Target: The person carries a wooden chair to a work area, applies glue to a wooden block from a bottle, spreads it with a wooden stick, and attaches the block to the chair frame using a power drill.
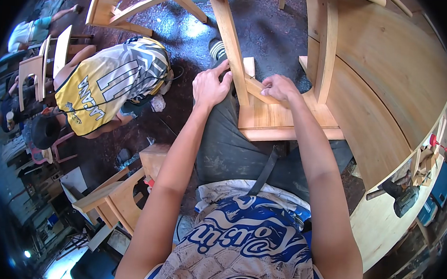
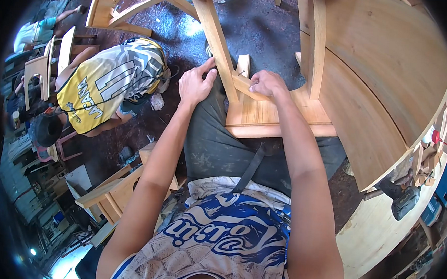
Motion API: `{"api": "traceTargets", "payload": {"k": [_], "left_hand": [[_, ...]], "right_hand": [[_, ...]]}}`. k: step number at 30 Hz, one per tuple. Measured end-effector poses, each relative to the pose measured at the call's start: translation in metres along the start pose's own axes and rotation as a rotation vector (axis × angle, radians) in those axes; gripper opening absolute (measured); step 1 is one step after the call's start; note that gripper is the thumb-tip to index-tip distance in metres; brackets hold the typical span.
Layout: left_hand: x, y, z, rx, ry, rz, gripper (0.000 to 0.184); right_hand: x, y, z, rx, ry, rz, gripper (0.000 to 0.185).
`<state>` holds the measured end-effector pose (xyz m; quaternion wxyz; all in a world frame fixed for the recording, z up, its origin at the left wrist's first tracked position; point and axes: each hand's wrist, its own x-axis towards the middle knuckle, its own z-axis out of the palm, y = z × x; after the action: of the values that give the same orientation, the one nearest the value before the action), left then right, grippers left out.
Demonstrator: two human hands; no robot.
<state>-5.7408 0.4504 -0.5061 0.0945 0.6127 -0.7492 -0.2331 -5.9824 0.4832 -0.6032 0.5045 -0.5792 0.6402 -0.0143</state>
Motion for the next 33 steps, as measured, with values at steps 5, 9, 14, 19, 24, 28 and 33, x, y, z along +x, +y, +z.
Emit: {"api": "traceTargets", "payload": {"k": [5, 9, 14, 19, 24, 28, 33], "left_hand": [[0.000, -0.001, 0.001, 0.004, 0.007, 0.003, 0.044], [0.001, -0.001, 0.002, 0.014, 0.004, -0.009, 0.045], [0.002, 0.002, 0.003, 0.006, -0.006, -0.026, 0.044], [0.015, 0.017, 0.003, 0.292, -0.226, -0.096, 0.057], [0.026, 0.013, 0.028, 0.490, -0.295, -0.045, 0.071], [0.024, 0.009, 0.030, 0.493, -0.257, -0.017, 0.072], [0.026, 0.006, 0.034, 0.495, -0.201, 0.008, 0.072]], "right_hand": [[0.007, 0.007, 0.002, 0.008, -0.022, -0.025, 0.043], [0.004, 0.005, 0.003, 0.028, -0.010, -0.018, 0.043], [0.006, 0.006, 0.006, 0.033, -0.023, 0.015, 0.042], [0.006, 0.009, 0.009, 0.105, -0.022, 0.036, 0.042], [0.001, 0.015, 0.009, 0.087, 0.000, -0.053, 0.049], [0.006, 0.028, 0.016, 0.140, 0.002, -0.063, 0.053], [0.019, 0.043, 0.019, 0.236, -0.134, -0.098, 0.059]]}}
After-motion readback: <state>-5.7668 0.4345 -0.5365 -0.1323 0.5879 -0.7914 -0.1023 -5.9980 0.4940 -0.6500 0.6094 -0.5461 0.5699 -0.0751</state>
